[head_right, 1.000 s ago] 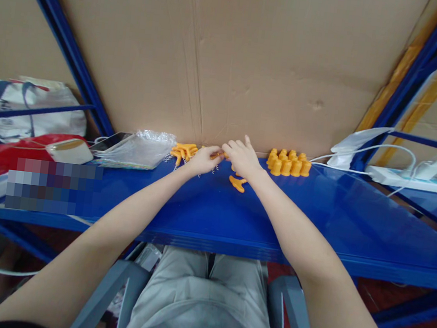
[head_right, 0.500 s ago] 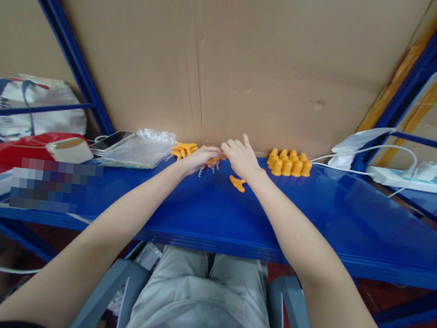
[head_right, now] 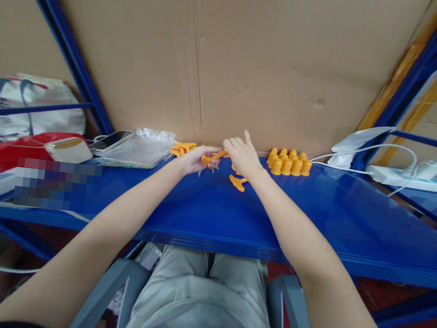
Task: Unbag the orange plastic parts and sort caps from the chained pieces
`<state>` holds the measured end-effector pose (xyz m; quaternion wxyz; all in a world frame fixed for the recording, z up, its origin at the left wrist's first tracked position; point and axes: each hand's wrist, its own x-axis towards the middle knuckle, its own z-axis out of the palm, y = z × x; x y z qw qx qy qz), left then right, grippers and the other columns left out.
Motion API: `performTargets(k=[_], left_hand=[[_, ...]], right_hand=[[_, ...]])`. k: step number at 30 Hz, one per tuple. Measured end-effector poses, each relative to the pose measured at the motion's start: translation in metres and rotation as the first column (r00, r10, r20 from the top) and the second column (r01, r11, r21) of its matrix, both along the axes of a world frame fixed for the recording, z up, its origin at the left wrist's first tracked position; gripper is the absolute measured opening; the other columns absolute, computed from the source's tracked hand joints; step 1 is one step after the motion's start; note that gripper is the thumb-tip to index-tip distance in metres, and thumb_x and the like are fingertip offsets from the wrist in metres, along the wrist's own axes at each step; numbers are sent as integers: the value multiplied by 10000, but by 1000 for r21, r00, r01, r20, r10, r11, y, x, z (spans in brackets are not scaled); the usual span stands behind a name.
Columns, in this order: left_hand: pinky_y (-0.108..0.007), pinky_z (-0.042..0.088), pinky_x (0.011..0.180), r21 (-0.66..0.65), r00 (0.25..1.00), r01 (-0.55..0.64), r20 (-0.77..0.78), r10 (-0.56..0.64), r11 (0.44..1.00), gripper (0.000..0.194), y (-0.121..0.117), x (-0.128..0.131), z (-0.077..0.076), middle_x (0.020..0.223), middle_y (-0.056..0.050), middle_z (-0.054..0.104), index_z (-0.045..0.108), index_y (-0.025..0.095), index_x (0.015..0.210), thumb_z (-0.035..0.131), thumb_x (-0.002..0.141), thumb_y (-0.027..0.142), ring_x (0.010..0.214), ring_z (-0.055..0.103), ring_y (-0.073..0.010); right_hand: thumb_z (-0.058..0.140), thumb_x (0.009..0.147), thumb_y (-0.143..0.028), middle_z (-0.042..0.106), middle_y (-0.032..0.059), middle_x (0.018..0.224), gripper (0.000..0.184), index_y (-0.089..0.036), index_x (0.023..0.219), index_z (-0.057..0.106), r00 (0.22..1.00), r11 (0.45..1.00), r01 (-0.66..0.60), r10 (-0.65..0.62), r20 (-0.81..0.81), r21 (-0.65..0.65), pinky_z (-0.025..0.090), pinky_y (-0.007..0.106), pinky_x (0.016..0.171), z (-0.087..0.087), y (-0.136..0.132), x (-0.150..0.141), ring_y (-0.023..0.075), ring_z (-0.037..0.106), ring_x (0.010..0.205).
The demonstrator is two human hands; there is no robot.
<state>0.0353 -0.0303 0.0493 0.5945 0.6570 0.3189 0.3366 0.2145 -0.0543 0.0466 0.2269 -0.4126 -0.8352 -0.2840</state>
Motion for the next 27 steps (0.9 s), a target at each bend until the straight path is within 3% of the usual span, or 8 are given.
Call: performTargets(k=[9,16,20,23,25,27], left_hand=[[-273,339,517,-8,999,-40,7,40,999,214,0,-1,-1,537,15,442,613,170,730,489,901,202,462,373,-99],[-247,339,467,95,996,-83,-24,86,992,186,-3,2,-1,536,19,442,579,184,701,560,871,256,448,382,-91],[-227,331,436,66,995,-96,-21,97,993,133,1,-1,-4,526,20,440,628,174,750,583,865,224,452,401,-89],[-223,316,438,71,988,-154,-6,155,985,86,10,-7,-7,546,21,471,647,169,790,598,858,186,464,417,-84],[-224,346,471,104,971,-238,22,237,966,81,16,-10,-9,564,24,502,627,169,767,616,844,147,482,454,-80],[-225,381,503,143,943,-333,41,330,932,105,20,-12,-10,562,29,526,610,168,749,623,845,126,485,480,-79]], right_hand=[[413,875,-68,684,117,1131,419,-158,1219,635,998,998,-59,59,23,8,129,703,1154,-5,1,5,274,582,1104],[352,895,-54,695,82,1060,391,-204,1086,657,1000,999,-4,4,-14,51,133,686,1167,-4,3,3,250,590,1047],[354,905,-69,683,101,1019,348,-179,1065,643,986,988,138,-130,-103,74,166,651,1169,2,10,24,257,592,1010],[458,912,-166,665,167,1089,249,-126,1084,633,949,965,259,-245,-200,46,283,643,1111,10,13,46,312,591,1063],[514,914,-238,640,231,1169,256,-94,1084,640,904,936,351,-346,-250,-24,405,582,1030,17,10,55,355,586,1122],[560,907,-281,637,255,1194,286,-85,1090,660,828,867,473,-498,-259,-156,483,495,951,26,4,58,365,602,1141]])
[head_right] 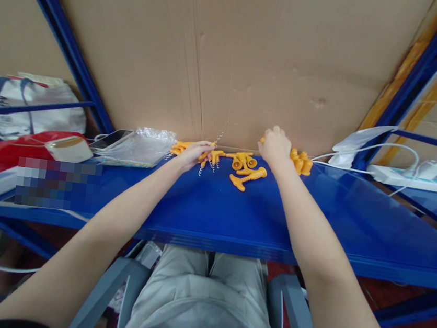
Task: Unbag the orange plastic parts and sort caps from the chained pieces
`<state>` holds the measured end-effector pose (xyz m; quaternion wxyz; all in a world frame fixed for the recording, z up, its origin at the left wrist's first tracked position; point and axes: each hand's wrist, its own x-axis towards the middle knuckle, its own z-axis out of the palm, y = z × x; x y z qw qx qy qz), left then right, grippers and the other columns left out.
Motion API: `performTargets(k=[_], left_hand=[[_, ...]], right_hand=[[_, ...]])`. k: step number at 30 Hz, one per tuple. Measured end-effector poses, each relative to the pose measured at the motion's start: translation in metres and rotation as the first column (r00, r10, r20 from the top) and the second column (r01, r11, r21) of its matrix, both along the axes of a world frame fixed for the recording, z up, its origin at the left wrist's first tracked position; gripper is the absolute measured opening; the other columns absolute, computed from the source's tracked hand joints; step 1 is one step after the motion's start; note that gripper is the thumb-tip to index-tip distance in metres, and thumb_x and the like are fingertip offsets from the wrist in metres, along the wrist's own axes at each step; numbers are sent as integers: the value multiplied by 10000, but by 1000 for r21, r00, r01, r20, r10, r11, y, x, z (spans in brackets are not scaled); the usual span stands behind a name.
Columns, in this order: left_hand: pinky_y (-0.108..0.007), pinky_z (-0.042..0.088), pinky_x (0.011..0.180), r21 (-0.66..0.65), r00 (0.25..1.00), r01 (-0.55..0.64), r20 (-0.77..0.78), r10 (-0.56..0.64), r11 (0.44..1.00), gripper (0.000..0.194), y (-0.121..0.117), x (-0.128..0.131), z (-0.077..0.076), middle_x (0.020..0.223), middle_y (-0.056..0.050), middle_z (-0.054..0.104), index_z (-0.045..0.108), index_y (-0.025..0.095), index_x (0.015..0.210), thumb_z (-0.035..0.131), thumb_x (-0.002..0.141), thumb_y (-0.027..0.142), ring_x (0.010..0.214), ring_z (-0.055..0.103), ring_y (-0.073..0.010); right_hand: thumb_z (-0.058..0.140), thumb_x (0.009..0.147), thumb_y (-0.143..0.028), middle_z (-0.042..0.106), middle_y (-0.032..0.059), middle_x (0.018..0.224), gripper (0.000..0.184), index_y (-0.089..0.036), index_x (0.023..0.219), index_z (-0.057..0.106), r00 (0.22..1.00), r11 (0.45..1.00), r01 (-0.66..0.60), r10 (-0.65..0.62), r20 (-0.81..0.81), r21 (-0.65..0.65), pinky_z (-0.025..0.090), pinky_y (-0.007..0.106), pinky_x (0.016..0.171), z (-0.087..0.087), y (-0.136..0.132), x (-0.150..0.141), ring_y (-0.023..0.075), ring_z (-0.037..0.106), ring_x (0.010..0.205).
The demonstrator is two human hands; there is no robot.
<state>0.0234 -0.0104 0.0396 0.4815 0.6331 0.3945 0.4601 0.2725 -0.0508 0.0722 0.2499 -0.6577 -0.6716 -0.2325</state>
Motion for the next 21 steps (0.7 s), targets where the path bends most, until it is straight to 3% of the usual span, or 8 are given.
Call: performTargets(k=[3,7,11,14,19,21], left_hand=[[-213,417,520,48,992,-124,3,124,991,109,3,-2,0,557,32,562,604,164,764,619,865,123,470,498,-73],[-197,477,563,126,983,-182,20,181,975,76,4,-2,-2,609,13,634,609,161,798,667,840,137,530,573,-80],[-234,521,674,183,980,-197,15,198,963,70,9,-1,-7,675,-3,671,621,156,793,687,810,141,628,637,-101],[-268,522,753,264,972,-222,-18,235,939,43,16,-3,-12,764,-18,697,666,151,814,689,783,132,723,654,-123],[-277,500,787,484,898,-311,-132,419,818,164,25,-9,-15,802,-36,682,749,134,906,704,748,140,786,627,-151],[-277,492,765,514,890,-298,-155,429,804,189,26,-10,-16,763,-27,673,752,127,946,688,770,152,751,616,-150]], right_hand=[[664,861,-315,680,249,1139,360,-76,1128,690,977,937,195,-211,-28,-289,529,416,884,10,-9,-1,348,653,1105],[765,789,-331,721,230,1100,452,-93,1169,712,955,814,281,-292,60,-508,552,397,851,10,-10,3,330,691,1067],[736,791,-238,733,210,1108,420,-127,1195,719,944,769,321,-305,124,-553,561,379,832,2,-5,12,308,706,1059],[680,795,-152,712,222,1179,469,-124,1263,690,944,779,324,-305,127,-537,558,388,850,-1,-4,16,315,689,1110],[549,847,-77,653,231,1309,496,-117,1332,648,937,779,339,-327,121,-528,544,376,881,-4,-5,19,302,652,1194],[552,847,-79,650,233,1313,489,-112,1324,652,937,780,341,-328,121,-524,543,365,870,-5,-5,19,297,655,1189]])
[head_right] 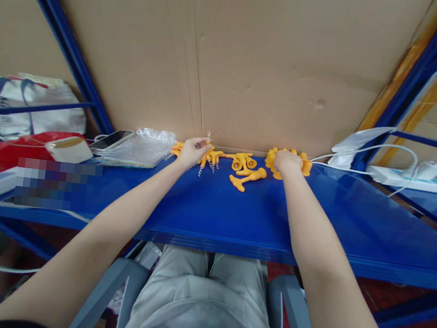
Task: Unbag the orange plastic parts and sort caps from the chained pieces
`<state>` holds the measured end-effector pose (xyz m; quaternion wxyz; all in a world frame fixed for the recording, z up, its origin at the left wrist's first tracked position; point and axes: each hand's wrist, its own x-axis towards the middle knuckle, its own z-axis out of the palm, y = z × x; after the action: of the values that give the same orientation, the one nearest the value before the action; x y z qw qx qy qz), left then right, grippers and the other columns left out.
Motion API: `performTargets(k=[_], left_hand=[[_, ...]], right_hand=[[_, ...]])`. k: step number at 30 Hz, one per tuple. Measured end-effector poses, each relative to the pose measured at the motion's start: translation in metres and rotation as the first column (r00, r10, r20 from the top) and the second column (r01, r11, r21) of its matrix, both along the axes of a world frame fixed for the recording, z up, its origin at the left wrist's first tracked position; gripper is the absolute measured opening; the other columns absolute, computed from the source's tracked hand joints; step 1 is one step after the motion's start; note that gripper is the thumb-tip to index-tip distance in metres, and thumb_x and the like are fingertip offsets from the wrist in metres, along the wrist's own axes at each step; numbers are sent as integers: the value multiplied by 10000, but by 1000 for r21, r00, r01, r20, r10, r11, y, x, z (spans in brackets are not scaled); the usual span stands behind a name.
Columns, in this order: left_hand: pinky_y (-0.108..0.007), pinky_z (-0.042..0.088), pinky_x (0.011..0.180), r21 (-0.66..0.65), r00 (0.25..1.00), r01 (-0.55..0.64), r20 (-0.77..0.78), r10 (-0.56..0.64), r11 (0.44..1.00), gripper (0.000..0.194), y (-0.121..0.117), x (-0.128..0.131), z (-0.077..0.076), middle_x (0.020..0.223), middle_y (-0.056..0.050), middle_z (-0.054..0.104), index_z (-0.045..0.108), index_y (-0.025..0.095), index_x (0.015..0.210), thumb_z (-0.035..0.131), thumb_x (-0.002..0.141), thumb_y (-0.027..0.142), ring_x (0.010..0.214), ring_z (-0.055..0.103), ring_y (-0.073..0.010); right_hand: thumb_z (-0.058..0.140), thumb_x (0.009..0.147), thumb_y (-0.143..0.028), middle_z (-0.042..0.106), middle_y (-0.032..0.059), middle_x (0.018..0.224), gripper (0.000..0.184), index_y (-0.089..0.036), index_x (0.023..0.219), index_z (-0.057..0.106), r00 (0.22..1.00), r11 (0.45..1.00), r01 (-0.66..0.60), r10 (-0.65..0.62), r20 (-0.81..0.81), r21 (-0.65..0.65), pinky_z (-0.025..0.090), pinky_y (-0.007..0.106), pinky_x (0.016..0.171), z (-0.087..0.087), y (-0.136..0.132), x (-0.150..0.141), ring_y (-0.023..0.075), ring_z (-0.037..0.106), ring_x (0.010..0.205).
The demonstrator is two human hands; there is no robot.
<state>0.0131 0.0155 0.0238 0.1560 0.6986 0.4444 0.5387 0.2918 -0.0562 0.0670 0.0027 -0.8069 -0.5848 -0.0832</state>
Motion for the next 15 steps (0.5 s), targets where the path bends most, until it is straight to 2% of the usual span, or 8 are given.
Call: performTargets(k=[4,9,12,15], left_hand=[[-281,491,722,-14,998,21,-54,-21,1000,190,-4,1,-2,785,-40,707,734,128,977,647,809,141,706,625,-153],[-337,514,858,46,983,-42,-176,49,998,203,-12,3,-6,996,-101,765,726,163,1010,599,862,105,883,697,-201],[-397,477,963,107,941,-92,-315,121,990,220,-18,3,-6,1099,-113,759,732,177,1048,588,895,109,1038,693,-245],[-429,438,1011,145,868,-129,-462,183,981,252,-23,1,-6,1193,-110,734,726,198,1112,551,942,140,1151,657,-265]], right_hand=[[580,814,-49,677,237,1262,497,-103,1300,665,1000,1000,-8,8,-3,10,546,361,861,-1,1,0,299,671,1162],[591,760,26,733,236,1116,504,-62,1246,688,1000,999,-6,6,-9,-47,551,361,869,1,3,0,312,695,1122],[636,748,8,747,219,1066,453,-75,1186,720,1000,1000,-7,7,-4,-25,554,349,859,1,6,2,311,706,1095],[688,729,-28,755,204,1021,389,-89,1109,748,1000,1000,-15,14,-8,-13,559,347,842,-2,12,7,316,717,1057]])
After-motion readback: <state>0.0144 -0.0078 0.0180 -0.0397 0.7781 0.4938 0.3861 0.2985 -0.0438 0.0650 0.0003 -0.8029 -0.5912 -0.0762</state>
